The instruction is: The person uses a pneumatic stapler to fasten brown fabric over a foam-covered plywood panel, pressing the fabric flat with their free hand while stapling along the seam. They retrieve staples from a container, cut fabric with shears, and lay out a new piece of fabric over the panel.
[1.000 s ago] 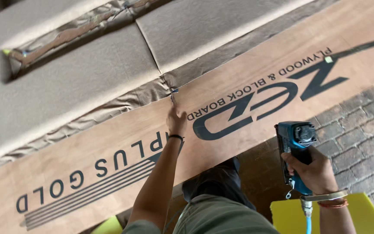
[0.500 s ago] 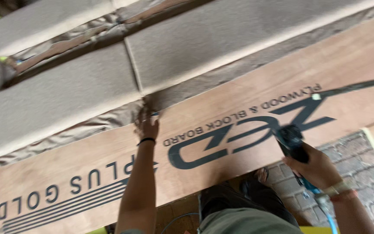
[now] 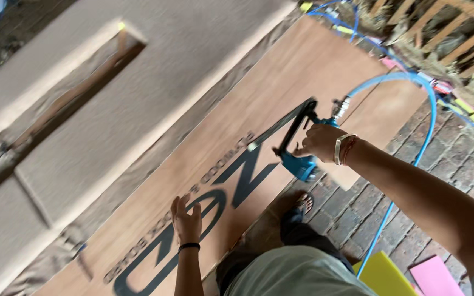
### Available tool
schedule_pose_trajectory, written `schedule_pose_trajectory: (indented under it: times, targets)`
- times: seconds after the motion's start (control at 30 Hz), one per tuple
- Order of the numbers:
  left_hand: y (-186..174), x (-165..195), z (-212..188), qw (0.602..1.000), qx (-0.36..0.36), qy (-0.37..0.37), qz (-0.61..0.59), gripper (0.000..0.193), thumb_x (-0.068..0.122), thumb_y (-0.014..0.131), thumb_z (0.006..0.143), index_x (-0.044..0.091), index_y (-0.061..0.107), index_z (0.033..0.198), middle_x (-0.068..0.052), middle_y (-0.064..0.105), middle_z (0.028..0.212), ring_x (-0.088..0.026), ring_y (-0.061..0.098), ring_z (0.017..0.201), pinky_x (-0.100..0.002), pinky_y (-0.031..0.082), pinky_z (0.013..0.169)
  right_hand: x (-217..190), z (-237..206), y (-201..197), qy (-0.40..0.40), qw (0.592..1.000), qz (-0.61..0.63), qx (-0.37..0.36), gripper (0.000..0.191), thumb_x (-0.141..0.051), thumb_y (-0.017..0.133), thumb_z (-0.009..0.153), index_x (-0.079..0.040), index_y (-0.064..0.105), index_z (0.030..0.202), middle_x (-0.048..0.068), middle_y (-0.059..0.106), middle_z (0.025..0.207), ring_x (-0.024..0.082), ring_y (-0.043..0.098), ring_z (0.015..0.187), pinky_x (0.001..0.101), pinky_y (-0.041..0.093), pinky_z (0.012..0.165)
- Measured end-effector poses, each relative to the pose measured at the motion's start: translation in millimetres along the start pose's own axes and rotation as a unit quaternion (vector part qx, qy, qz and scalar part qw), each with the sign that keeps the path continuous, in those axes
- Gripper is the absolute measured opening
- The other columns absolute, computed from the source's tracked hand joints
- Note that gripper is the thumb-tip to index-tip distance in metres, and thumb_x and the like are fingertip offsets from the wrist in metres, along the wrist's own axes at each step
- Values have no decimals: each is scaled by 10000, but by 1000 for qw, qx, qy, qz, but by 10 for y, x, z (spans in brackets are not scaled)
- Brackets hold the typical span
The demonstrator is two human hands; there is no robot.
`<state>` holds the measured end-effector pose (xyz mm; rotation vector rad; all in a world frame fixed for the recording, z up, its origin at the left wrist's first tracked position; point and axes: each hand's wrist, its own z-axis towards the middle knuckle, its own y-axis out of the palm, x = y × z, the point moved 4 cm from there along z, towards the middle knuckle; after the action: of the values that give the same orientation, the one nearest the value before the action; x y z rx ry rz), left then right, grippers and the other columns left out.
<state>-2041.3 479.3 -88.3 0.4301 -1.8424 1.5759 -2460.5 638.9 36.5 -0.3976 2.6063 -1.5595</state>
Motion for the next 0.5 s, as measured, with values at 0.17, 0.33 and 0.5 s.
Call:
schedule_pose_trajectory:
  times: [0.17,0.33,0.5]
  targets:
    - [848,1480,126,989,-101,98,-52,360,217,682,880,127,702,1227,-168,557,1451,-352,509,1343,-475,448,1047,1273,-534,739,-86,996,-8,39,509,-95,733,779,-375,708,1203,-57,737,943,243,624,1081,407,405,1091]
    - [1371,2253,189,972,-160,93,-142,295,212,684,908,125,703,1189,-83,680,1315,-228,624,1224,-358,519,914,1733,-152,1426,-180,972,22,150,431,-81,661,825,-382,739,1124,-43,740,947,261,650,1039,512,341,1137]
    - [2285,2446,406,953,-186,91,-221,329,155,708,880,87,715,1202,-91,765,1153,-210,723,943,-325,569,794,1902,250,1792,-183,956,123,192,653,-298,818,646,-308,647,1276,34,722,1040,330,630,1039,575,333,1092]
